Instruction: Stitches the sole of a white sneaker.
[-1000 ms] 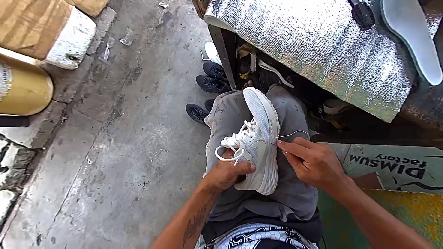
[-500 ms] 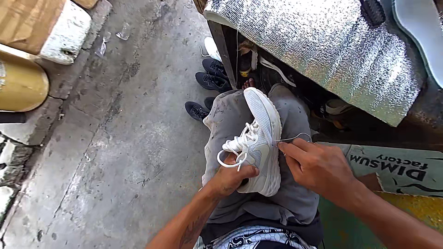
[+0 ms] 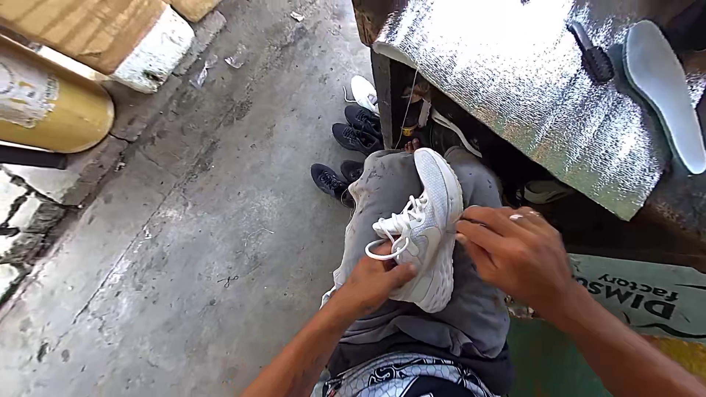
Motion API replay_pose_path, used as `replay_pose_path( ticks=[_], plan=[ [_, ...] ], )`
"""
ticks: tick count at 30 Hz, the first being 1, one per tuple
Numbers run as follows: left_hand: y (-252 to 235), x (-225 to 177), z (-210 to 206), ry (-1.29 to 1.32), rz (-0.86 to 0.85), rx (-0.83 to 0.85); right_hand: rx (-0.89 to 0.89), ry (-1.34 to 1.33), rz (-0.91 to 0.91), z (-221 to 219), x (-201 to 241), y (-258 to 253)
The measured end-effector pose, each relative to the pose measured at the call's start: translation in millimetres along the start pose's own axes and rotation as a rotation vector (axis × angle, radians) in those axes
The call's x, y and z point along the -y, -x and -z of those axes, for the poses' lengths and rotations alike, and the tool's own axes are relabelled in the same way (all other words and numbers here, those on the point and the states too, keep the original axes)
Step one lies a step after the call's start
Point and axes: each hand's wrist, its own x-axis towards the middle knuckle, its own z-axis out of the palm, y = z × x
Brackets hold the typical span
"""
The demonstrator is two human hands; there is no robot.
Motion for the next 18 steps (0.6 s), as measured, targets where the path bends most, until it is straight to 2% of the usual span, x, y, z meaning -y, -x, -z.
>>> replay_pose_path(
  ticks=[2,4,5,6,7,9,10,11,12,15,16,18],
  plan=[
    [39,11,33,-0.022,-0.095,-0.038,-0.134,-0.15,0.001,18,1,32],
    [85,30,78,-0.019,-0.059,-0.218,-0.126,-0.418,-0.03,32,-4,71],
    [106,44,103,-0.101,-0.007,-0.341,-0.039,-0.551,-0.079,38,-17,91],
    [124,56,128,-0.297,0.081,-0.461,0.095,-0.639,-0.177,43,-38,110],
    [136,66,149,-0.6,0.203,-0.537,0.238,-0.631,-0.322,48,-64,128],
    [139,66,166,-1.112,0.402,-0.488,0.534,-0.305,-0.635,63,-113,149],
    [130,59,160,-1.248,0.372,-0.439,0.65,-0.119,-0.755,70,-127,148],
    [120,50,145,-1.312,0.251,-0.404,0.651,0.012,-0.793,76,-130,143],
    [108,42,124,-1.306,0.066,-0.386,0.554,0.082,-0.752,82,-123,136],
    [54,20,47,-1.231,-0.449,-0.346,0.076,0.062,-0.459,69,-65,89],
    [35,17,28,-1.246,-0.554,-0.334,0.026,-0.001,-0.37,59,-40,69],
    [5,17,10,-1.31,-0.628,-0.334,0.092,-0.022,-0.239,32,-2,39]
  ],
)
